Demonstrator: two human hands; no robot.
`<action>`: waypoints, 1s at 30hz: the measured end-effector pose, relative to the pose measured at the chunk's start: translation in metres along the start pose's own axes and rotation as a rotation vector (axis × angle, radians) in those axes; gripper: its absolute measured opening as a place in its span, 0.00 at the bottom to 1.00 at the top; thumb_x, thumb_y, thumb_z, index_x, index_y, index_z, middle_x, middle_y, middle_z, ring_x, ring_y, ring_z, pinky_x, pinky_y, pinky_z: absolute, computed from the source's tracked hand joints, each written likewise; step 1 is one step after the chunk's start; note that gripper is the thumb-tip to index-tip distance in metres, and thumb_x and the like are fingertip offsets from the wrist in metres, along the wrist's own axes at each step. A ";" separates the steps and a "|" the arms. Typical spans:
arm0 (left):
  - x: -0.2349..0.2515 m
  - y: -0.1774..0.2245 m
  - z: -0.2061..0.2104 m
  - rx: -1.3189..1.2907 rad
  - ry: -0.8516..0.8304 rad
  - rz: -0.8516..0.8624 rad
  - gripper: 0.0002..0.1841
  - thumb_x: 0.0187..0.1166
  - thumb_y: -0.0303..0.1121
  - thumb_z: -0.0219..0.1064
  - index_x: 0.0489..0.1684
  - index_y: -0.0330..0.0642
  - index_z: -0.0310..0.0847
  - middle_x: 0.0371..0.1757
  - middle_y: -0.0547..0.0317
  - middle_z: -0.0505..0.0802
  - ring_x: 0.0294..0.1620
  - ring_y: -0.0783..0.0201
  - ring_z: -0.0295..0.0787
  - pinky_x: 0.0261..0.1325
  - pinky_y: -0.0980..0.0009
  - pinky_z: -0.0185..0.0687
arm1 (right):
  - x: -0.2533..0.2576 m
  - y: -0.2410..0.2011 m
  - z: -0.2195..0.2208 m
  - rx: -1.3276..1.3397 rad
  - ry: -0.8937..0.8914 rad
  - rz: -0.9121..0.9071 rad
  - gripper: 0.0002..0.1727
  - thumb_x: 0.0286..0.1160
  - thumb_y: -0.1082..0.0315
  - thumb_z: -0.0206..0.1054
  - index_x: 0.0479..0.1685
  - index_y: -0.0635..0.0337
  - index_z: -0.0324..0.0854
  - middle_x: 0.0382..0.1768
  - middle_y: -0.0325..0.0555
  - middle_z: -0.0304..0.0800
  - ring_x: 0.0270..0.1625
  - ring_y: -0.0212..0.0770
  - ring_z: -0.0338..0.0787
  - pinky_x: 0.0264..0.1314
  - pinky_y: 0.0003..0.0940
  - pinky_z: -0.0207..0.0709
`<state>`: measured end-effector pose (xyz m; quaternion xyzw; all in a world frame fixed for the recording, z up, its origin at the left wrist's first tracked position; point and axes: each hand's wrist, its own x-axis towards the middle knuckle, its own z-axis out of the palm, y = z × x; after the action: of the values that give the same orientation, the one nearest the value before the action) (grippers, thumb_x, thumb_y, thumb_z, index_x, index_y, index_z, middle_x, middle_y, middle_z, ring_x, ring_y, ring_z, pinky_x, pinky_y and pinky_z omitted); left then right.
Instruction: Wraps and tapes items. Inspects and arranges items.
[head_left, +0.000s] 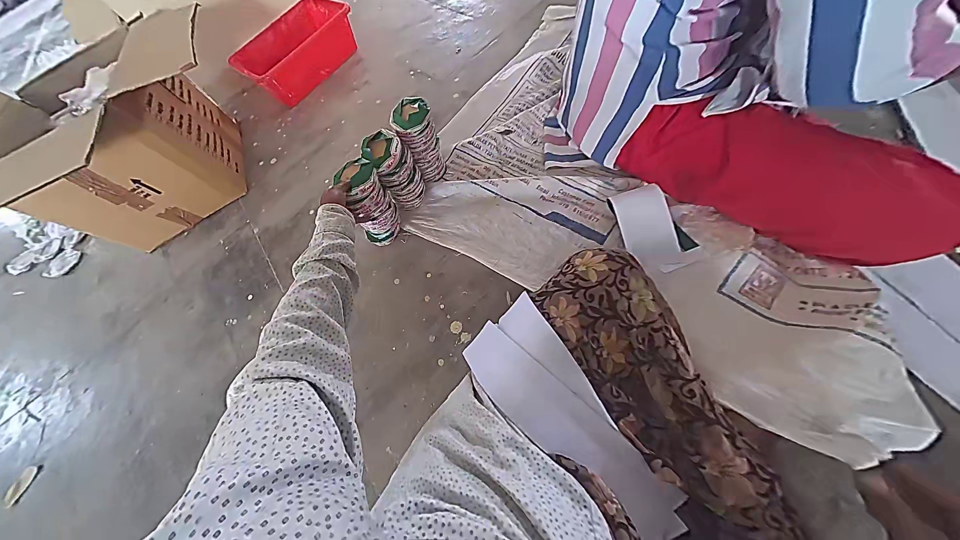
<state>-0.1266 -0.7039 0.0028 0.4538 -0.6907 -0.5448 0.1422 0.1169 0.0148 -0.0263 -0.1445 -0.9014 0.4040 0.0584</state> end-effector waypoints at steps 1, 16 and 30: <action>-0.002 0.003 0.001 -0.016 0.010 -0.013 0.24 0.91 0.42 0.58 0.76 0.33 0.75 0.77 0.40 0.81 0.79 0.49 0.77 0.79 0.49 0.71 | 0.016 -0.028 0.003 -0.030 -0.048 -0.084 0.31 0.85 0.57 0.63 0.74 0.79 0.71 0.71 0.74 0.79 0.67 0.48 0.86 0.68 0.36 0.81; 0.009 -0.004 -0.007 -0.325 -0.089 -0.134 0.33 0.80 0.32 0.70 0.84 0.38 0.59 0.71 0.34 0.82 0.68 0.41 0.81 0.64 0.38 0.79 | 0.106 -0.449 0.348 -0.098 -0.752 -1.064 0.34 0.77 0.67 0.72 0.84 0.63 0.70 0.84 0.58 0.71 0.86 0.58 0.72 0.82 0.57 0.69; 0.007 -0.092 0.002 -0.602 0.004 -0.153 0.40 0.92 0.59 0.20 0.93 0.37 0.47 0.93 0.43 0.59 0.93 0.52 0.53 0.91 0.54 0.51 | 0.101 -0.491 0.467 -0.287 -0.883 -1.307 0.27 0.86 0.68 0.61 0.83 0.65 0.72 0.85 0.58 0.72 0.91 0.55 0.64 0.96 0.49 0.47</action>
<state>-0.0885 -0.7073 -0.0813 0.4431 -0.4619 -0.7330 0.2301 -0.1877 -0.5966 0.0264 0.5799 -0.7866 0.1883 -0.0981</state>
